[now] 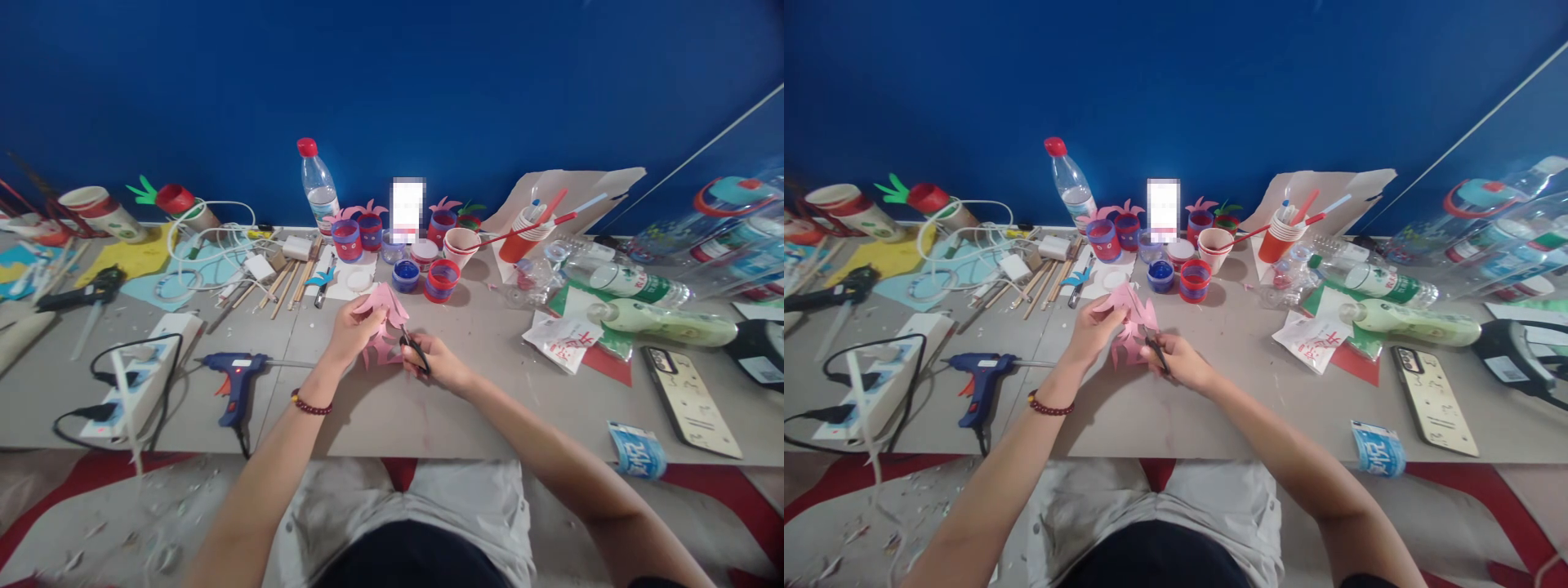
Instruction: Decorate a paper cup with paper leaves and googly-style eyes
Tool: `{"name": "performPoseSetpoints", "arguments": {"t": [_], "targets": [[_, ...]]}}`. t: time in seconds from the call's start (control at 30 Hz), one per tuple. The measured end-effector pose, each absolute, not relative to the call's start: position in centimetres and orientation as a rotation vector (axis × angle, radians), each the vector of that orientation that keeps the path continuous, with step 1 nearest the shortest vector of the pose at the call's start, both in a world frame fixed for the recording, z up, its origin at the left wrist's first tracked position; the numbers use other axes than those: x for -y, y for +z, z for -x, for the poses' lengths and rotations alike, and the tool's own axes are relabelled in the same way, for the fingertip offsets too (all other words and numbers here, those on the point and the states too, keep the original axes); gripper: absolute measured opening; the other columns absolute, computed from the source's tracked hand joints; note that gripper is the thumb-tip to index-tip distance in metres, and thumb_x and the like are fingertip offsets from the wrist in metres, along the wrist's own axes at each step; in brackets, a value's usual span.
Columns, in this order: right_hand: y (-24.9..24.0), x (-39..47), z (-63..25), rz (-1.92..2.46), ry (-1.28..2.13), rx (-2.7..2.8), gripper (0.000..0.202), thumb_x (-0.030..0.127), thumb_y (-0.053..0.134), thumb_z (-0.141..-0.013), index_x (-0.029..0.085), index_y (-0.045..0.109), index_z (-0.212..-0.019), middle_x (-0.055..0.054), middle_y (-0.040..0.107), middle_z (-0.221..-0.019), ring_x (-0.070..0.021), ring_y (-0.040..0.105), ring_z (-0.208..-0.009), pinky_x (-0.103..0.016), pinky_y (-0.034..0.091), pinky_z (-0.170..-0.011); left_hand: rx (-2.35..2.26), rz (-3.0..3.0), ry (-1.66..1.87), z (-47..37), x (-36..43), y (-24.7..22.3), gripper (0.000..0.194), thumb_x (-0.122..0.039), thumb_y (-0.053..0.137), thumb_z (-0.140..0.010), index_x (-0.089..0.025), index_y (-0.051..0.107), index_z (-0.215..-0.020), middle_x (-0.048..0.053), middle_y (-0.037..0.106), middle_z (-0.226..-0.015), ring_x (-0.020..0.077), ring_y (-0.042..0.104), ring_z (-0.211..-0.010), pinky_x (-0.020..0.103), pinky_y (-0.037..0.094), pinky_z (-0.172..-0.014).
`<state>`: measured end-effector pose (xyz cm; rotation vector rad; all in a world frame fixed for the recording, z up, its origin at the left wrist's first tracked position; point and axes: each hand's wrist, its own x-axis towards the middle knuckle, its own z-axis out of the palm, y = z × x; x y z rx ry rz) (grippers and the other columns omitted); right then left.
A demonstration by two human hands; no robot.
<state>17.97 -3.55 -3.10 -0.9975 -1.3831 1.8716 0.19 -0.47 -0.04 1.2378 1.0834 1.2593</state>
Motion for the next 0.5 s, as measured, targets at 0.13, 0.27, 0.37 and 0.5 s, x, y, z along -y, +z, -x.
{"name": "performPoseSetpoints", "arguments": {"t": [0.13,0.27,0.37,0.5], "targets": [[-3.14,3.54,-17.92,0.986,1.866,1.39,0.047,0.062,0.064,-0.076,0.019,0.047,-0.071,0.007,0.048,-0.051,-0.0041,0.033,-0.035,-0.018,0.024,-0.032,-1.132,-1.242,1.27,-0.24,0.6,0.21,0.021,-0.033,0.071,-0.072,-0.016,0.06,-0.065,-0.003,0.052,-0.058,0.0074,0.046,-0.052,0.019,0.038,-0.05],[-3.2,3.53,-17.9,0.963,1.879,1.392,0.046,0.061,0.064,-0.076,0.019,0.046,-0.071,0.008,0.046,-0.049,-0.0039,0.032,-0.034,-0.019,0.021,-0.032,-1.122,-1.285,1.271,-0.21,0.62,0.36,0.022,-0.033,0.068,-0.074,-0.016,0.058,-0.064,-0.004,0.049,-0.057,0.0073,0.045,-0.052,0.019,0.038,-0.05],[-3.1,3.57,-17.88,0.952,1.883,1.38,0.045,0.06,0.064,-0.077,0.019,0.045,-0.071,0.008,0.045,-0.048,-0.0038,0.032,-0.034,-0.019,0.02,-0.033,-1.113,-1.31,1.275,-0.17,0.65,0.41,0.023,-0.032,0.068,-0.075,-0.016,0.057,-0.064,-0.003,0.049,-0.058,0.0076,0.045,-0.054,0.019,0.038,-0.051],[-2.99,3.66,-17.84,0.963,1.874,1.369,0.045,0.059,0.064,-0.077,0.019,0.045,-0.07,0.008,0.045,-0.048,-0.0036,0.031,-0.034,-0.019,0.02,-0.033,-1.128,-1.302,1.266,-0.15,0.71,0.46,0.023,-0.034,0.067,-0.076,-0.016,0.057,-0.064,-0.003,0.049,-0.058,0.0075,0.044,-0.053,0.019,0.038,-0.05]]}}
